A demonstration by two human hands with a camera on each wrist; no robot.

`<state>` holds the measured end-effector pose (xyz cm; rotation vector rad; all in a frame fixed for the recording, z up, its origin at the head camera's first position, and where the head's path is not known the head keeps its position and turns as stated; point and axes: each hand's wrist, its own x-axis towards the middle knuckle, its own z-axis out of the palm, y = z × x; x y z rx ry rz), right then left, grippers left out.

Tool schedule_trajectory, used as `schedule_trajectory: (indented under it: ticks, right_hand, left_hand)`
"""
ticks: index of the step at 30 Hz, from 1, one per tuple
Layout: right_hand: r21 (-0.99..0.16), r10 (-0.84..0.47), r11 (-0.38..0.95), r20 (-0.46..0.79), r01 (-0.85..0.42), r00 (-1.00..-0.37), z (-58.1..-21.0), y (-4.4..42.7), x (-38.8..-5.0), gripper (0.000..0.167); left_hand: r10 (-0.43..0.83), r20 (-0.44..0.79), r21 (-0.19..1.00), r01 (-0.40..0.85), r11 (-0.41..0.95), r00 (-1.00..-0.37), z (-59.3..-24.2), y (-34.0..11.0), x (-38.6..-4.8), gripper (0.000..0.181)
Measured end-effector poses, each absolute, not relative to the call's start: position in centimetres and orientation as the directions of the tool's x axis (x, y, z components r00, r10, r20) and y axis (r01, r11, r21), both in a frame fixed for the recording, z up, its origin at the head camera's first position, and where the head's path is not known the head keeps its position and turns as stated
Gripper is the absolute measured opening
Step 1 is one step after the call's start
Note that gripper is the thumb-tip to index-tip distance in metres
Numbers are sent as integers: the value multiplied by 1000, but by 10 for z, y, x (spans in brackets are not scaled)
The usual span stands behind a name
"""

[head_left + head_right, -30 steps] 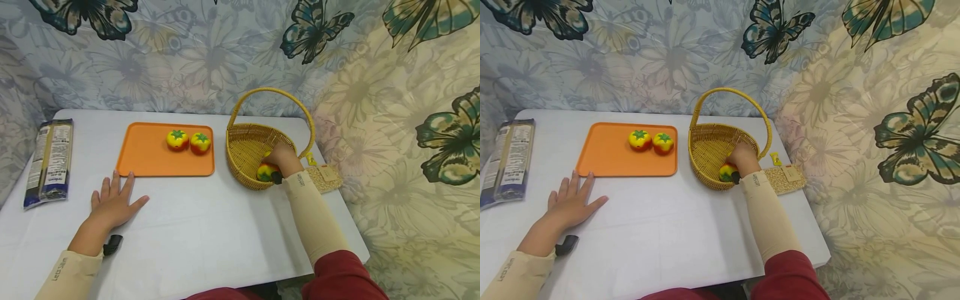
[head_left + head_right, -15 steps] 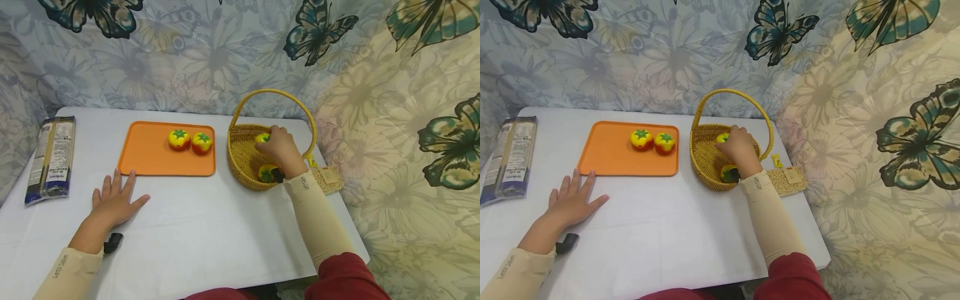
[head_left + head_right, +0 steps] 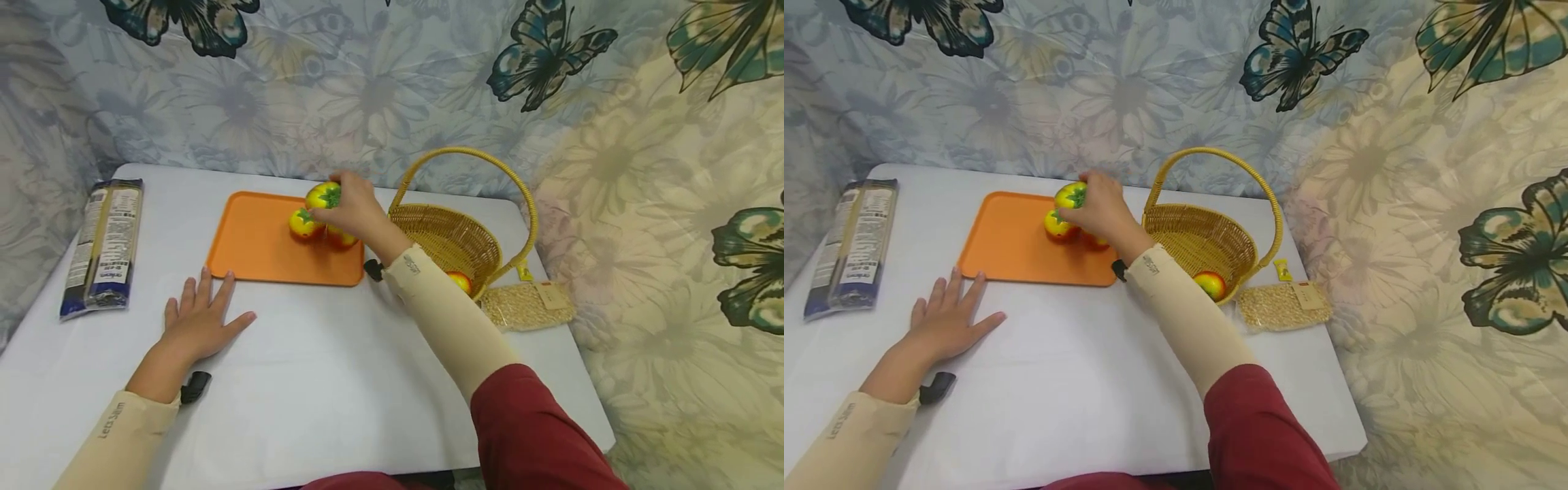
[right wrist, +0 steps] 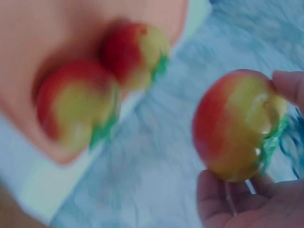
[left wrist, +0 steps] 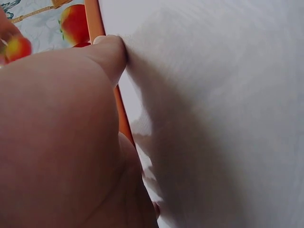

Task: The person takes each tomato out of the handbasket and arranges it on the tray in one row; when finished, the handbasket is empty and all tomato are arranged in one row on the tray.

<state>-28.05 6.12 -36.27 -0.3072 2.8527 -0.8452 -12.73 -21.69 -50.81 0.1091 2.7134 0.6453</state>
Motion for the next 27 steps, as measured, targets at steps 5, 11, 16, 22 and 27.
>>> schedule_trajectory:
  ticks: [5, 11, 16, 22, 27]
  right_hand:
    - [-569, -343, 788, -89, -235, -935, -387, 14, -300, 83]
    - [-512, -404, 809, -126, -289, -906, -408, -23, -308, 82]
    - [-402, -398, 860, -147, -313, -905, -422, -35, -310, 82]
    - [-324, -378, 893, -164, -312, -911, -437, -38, -316, 82]
    - [-339, -382, 889, -181, -307, -906, -449, -38, -319, 82]
  left_hand:
    - [150, -323, 447, -12, 894, -935, -505, -216, -127, 108]
    - [146, -313, 444, -9, 896, -938, -501, -213, -127, 107]
    - [139, -319, 438, -16, 899, -937, -504, -211, -129, 109]
    - [130, -321, 439, -26, 898, -938, -506, -211, -129, 107]
    - [119, -323, 440, -38, 897, -939, -508, -215, -129, 107]
